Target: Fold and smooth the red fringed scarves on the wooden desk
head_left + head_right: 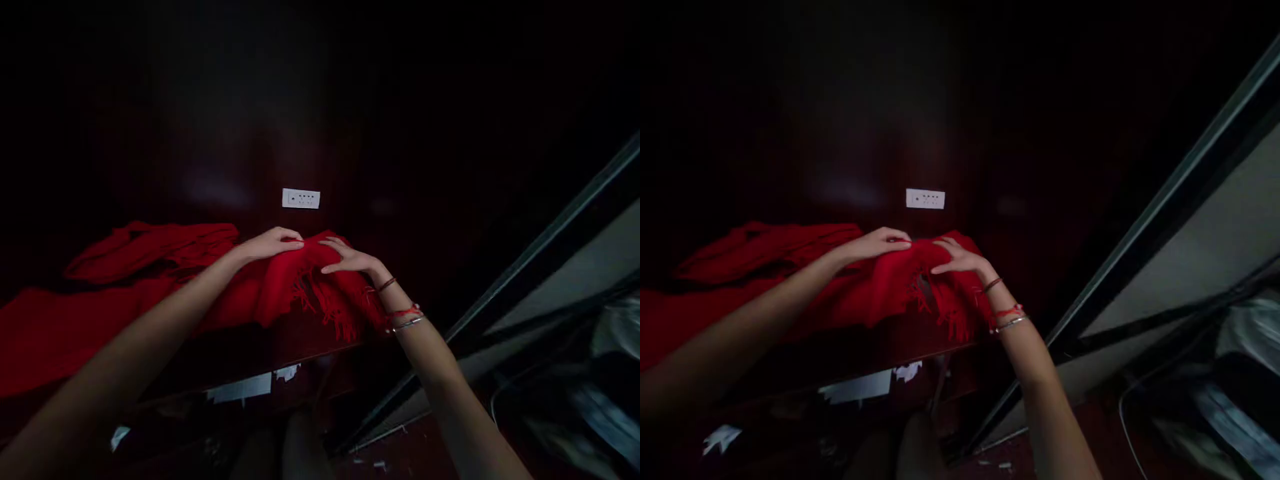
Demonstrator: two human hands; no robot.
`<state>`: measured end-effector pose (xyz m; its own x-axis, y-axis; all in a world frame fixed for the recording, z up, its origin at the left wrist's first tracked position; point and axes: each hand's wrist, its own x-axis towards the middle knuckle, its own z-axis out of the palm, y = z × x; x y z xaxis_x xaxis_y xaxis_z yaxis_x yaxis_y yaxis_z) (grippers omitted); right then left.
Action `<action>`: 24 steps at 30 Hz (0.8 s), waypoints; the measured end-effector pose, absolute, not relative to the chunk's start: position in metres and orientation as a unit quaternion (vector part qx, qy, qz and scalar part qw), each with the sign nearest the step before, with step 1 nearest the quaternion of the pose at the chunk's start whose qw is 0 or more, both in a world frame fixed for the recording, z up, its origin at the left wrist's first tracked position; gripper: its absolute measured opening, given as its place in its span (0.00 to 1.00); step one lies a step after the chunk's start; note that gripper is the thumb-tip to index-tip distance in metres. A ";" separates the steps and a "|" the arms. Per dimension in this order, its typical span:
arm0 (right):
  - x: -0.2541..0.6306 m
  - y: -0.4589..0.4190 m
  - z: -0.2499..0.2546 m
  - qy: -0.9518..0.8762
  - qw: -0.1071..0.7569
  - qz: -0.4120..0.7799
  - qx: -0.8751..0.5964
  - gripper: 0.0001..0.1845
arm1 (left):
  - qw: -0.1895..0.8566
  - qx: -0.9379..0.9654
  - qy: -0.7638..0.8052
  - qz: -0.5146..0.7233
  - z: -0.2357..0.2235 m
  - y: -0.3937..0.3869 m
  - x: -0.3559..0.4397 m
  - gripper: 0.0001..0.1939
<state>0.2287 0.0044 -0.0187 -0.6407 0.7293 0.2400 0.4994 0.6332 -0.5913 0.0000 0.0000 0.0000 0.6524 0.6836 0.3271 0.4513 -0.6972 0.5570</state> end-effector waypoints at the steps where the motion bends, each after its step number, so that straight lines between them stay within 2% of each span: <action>1: 0.219 0.003 -0.020 -0.876 0.208 0.280 -0.333 0.34 | 0.219 0.888 0.316 0.254 0.001 -0.001 0.001 0.18; 4: 0.197 0.001 -0.025 -0.862 0.176 0.377 -0.288 0.21 | 0.219 0.897 0.308 0.229 0.005 -0.002 0.003 0.18; 6: 0.194 0.002 -0.028 -0.835 0.198 0.437 -0.269 0.16 | 0.220 0.898 0.312 0.220 0.006 -0.003 0.002 0.18; 10: 0.205 0.006 -0.029 -0.803 0.271 0.464 -0.258 0.12 | 0.227 0.892 0.330 0.211 0.005 -0.003 -0.005 0.17; 17: 0.231 0.007 -0.031 -0.839 0.194 0.405 -0.307 0.12 | 0.227 0.880 0.343 0.239 0.002 -0.001 -0.007 0.18; 19: 0.238 0.005 -0.035 -0.831 0.225 0.394 -0.323 0.12 | 0.226 0.881 0.342 0.236 0.000 0.001 -0.007 0.18; 24: 0.254 -0.004 -0.031 -0.770 0.385 0.344 -0.375 0.12 | 0.249 0.889 0.350 0.161 -0.013 0.002 -0.014 0.18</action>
<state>0.2544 -0.0035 -0.0309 -0.4228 0.8416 0.3360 0.3124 0.4834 -0.8178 -0.0140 0.0019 -0.0128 0.7036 0.7018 0.1112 0.5417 -0.6311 0.5553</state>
